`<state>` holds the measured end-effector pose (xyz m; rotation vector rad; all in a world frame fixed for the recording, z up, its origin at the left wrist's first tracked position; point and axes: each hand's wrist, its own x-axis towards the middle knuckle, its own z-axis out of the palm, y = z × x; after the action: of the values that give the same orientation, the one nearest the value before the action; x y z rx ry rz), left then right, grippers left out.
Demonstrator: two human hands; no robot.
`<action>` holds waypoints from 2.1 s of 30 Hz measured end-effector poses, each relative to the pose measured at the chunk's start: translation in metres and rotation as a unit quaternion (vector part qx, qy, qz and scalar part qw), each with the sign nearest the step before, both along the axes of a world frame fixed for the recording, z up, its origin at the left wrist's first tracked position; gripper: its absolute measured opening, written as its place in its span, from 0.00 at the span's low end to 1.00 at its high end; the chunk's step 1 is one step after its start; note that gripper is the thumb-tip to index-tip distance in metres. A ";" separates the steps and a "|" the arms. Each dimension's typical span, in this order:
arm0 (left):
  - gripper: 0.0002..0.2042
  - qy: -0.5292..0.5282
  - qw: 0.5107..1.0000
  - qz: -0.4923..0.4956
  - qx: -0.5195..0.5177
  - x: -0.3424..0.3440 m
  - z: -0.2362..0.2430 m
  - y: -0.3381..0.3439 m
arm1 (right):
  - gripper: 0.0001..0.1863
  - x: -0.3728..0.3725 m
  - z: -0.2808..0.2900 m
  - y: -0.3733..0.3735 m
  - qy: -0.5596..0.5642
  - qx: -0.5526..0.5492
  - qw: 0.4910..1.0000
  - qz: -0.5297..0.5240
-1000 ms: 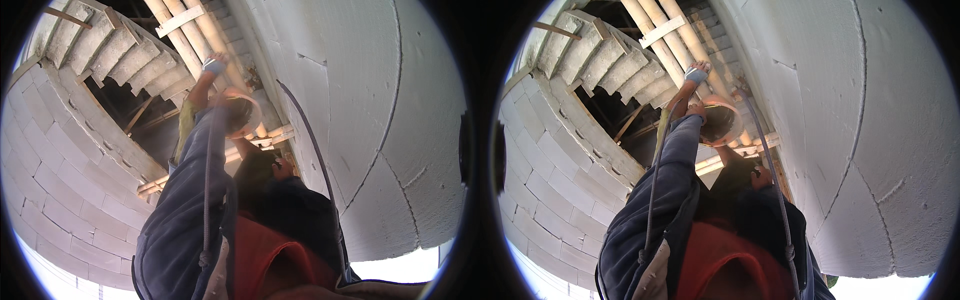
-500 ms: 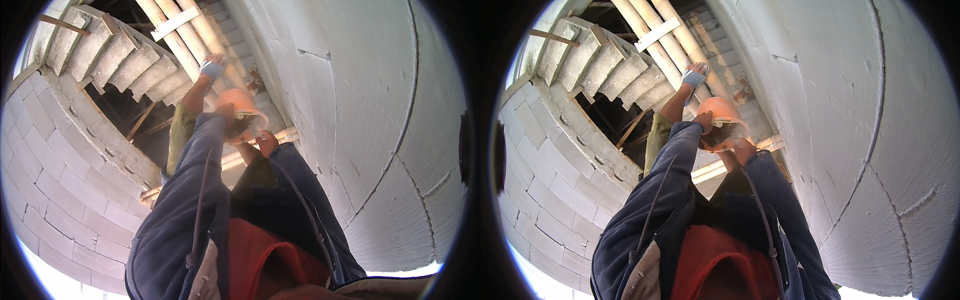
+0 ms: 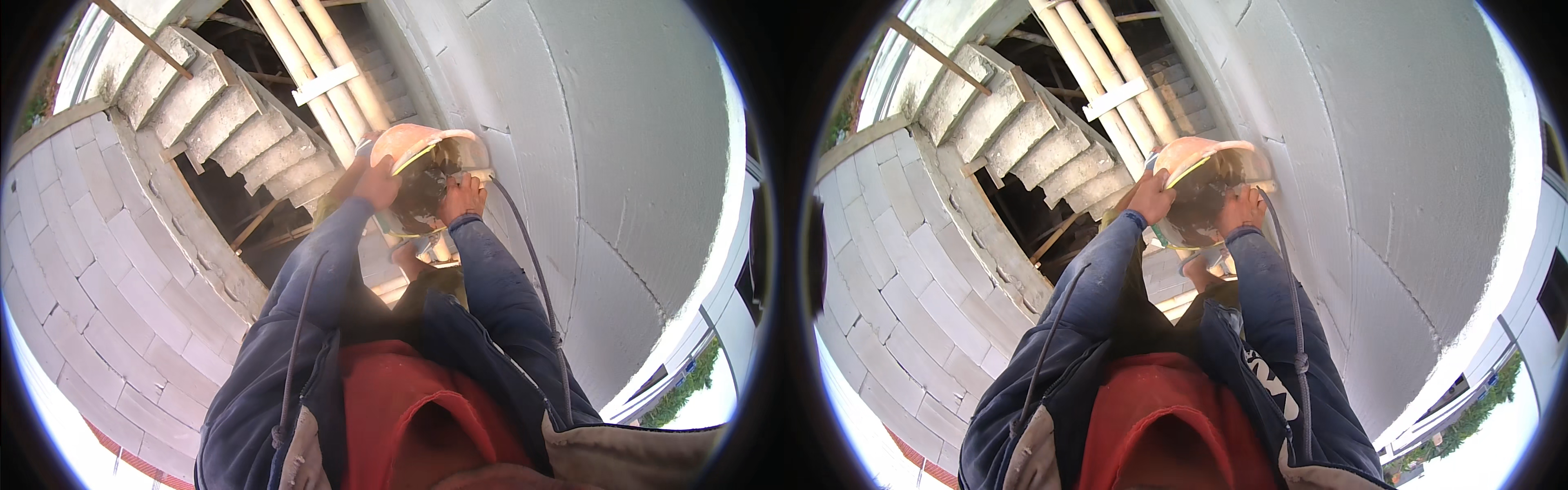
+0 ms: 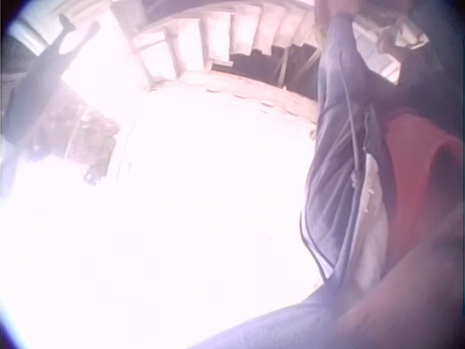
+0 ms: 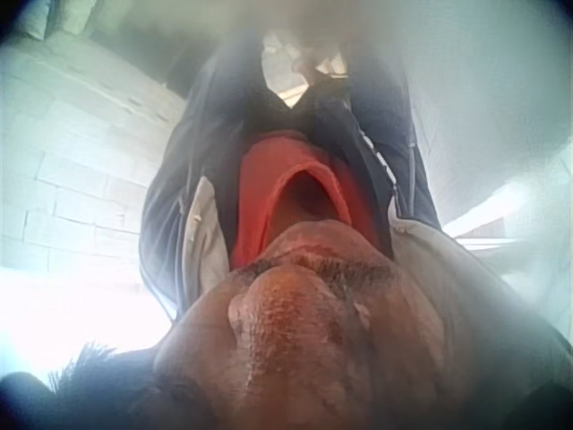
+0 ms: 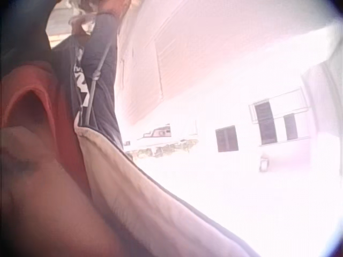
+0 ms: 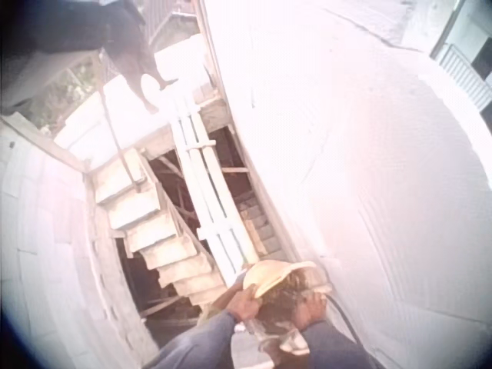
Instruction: The person installs white aerated concrete blocks onto a wall under construction. They use a hammer to tap the blocks into place, a trowel to apply mortar from a bucket, and a measuring tape to check alignment. A coworker is visible nearby on the scaffolding.
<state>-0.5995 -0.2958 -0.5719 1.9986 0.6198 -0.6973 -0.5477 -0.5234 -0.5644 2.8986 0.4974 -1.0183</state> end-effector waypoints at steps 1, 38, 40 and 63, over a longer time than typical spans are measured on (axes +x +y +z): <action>0.17 -0.022 1.000 0.021 0.006 0.007 0.020 0.010 | 0.29 0.011 0.003 -0.001 -0.031 -0.046 0.997 0.047; 0.19 -0.355 0.933 0.044 0.033 0.181 0.487 0.208 | 0.24 0.132 0.401 0.151 -0.088 0.211 0.972 0.059; 0.17 -0.368 0.929 0.018 0.032 0.184 0.501 0.201 | 0.22 0.114 0.386 0.161 -0.088 0.220 0.968 0.076; 0.20 -0.424 0.902 0.022 0.070 0.117 0.540 0.079 | 0.25 -0.023 0.474 0.078 -0.046 0.347 0.937 -0.002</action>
<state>-0.4820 -0.2172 -0.0318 2.1516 0.1788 0.2857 -0.5702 -0.4457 -0.0905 3.5189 1.0291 -0.8211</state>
